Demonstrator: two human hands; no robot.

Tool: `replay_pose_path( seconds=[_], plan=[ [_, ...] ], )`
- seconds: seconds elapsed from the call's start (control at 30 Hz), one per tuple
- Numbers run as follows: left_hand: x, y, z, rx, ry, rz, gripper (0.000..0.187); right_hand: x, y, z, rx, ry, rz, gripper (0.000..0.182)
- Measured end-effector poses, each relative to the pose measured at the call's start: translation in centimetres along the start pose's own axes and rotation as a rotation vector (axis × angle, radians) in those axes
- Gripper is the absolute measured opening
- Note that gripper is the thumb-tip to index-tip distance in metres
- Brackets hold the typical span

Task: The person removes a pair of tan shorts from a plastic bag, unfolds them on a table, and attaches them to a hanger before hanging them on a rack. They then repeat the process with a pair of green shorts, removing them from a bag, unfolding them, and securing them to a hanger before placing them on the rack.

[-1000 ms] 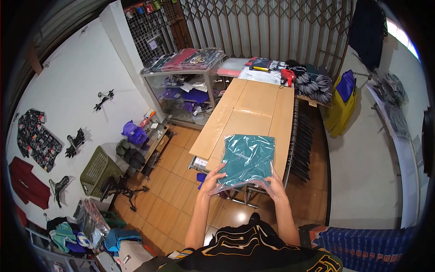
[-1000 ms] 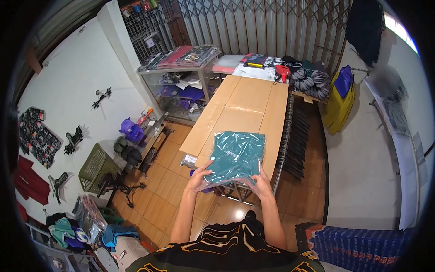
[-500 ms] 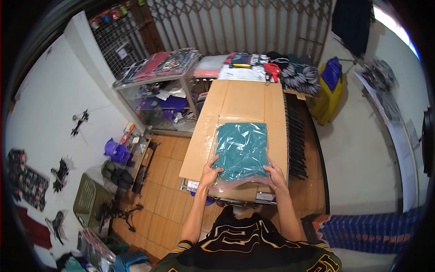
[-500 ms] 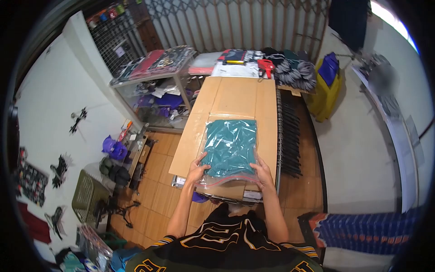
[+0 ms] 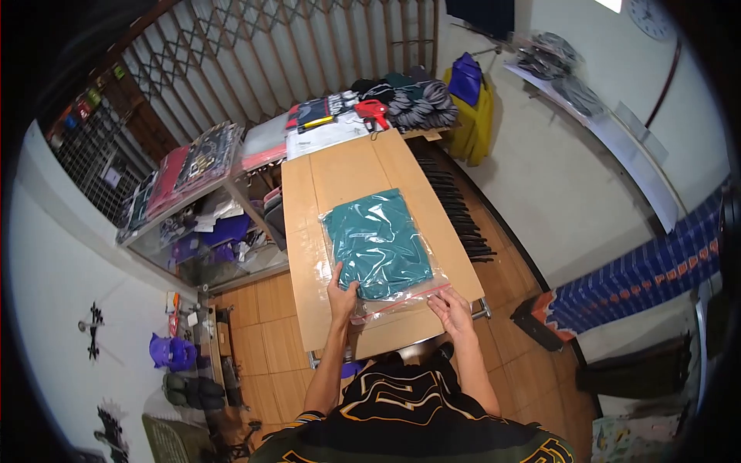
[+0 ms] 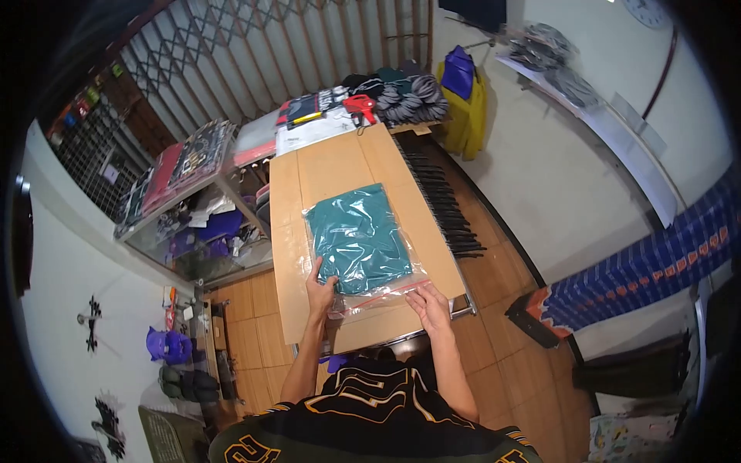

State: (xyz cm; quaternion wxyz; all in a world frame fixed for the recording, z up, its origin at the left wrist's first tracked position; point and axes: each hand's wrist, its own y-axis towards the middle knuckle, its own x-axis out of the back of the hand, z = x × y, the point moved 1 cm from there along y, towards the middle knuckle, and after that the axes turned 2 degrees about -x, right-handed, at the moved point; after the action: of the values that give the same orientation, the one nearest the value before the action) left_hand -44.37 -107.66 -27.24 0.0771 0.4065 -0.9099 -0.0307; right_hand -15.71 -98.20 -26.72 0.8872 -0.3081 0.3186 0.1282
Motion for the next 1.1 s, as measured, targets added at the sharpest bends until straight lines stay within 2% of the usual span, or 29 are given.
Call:
replay_pose_path(
  seconds=[0.07, 0.17, 0.27, 0.3, 0.4, 0.43, 0.53, 0.57, 0.67, 0.77, 0.87, 0.97, 1.03, 1.1],
  plan=[
    [-0.1, 0.2, -0.6, -0.003, -0.020, 0.013, 0.072, -1.1, -0.7, 0.2, 0.017, -0.042, -0.068, 0.024],
    [0.1, 0.1, -1.0, 0.009, -0.053, 0.036, 0.071, -1.2, 0.5, -0.3, 0.069, -0.076, -0.061, 0.024],
    [0.3, 0.4, -1.0, -0.001, -0.100, 0.080, 0.071, -1.5, 1.2, 0.0, 0.053, -0.136, -0.071, 0.036],
    [0.6, 0.4, -0.7, -0.007, -0.113, 0.095, 0.071, -1.6, 1.2, 0.3, 0.056, -0.153, -0.082, 0.032],
    [1.3, 0.6, 0.9, -0.183, -0.015, 0.051, 0.072, -1.7, 0.9, 0.3, 0.069, -0.197, -0.088, 0.022],
    [1.6, -0.1, -0.3, -0.105, 0.102, 0.002, 0.069, -1.3, 0.9, 0.1, 0.082, -0.207, -0.080, 0.021],
    [1.5, -1.9, -4.9, -0.428, 0.652, -0.174, 0.065, -0.6, 0.9, -0.5, 0.115, -0.237, -0.079, 0.018],
    [0.9, -2.5, -6.0, -0.474, 0.631, -0.178, 0.058, -0.6, 1.0, -0.6, 0.126, -0.246, -0.079, 0.017],
    [-2.1, -4.0, -6.8, -0.369, 0.311, 0.171, 0.050, -0.9, 1.0, -0.7, 0.123, -0.246, -0.096, 0.016],
    [-6.7, -5.6, -6.9, -0.374, 0.208, 0.457, 0.045, -0.2, 1.4, -0.9, 0.118, -0.250, -0.079, 0.016],
    [-9.8, -5.8, -6.4, -0.513, 0.233, 0.598, 0.047, 0.0, 1.2, -1.0, 0.141, -0.224, -0.059, 0.015],
    [-11.7, -6.1, -4.9, -0.389, 0.110, 0.585, 0.038, 0.7, 1.5, -1.4, 0.139, -0.185, -0.058, 0.015],
    [-11.8, -6.4, -6.2, -0.292, 0.069, 0.558, 0.029, 0.5, 1.2, -1.2, 0.127, -0.161, -0.049, 0.015],
    [-11.9, -6.2, -5.2, -0.271, 0.050, 0.553, 0.028, 0.5, 1.2, -1.2, 0.140, -0.176, -0.040, 0.015]
  ],
)
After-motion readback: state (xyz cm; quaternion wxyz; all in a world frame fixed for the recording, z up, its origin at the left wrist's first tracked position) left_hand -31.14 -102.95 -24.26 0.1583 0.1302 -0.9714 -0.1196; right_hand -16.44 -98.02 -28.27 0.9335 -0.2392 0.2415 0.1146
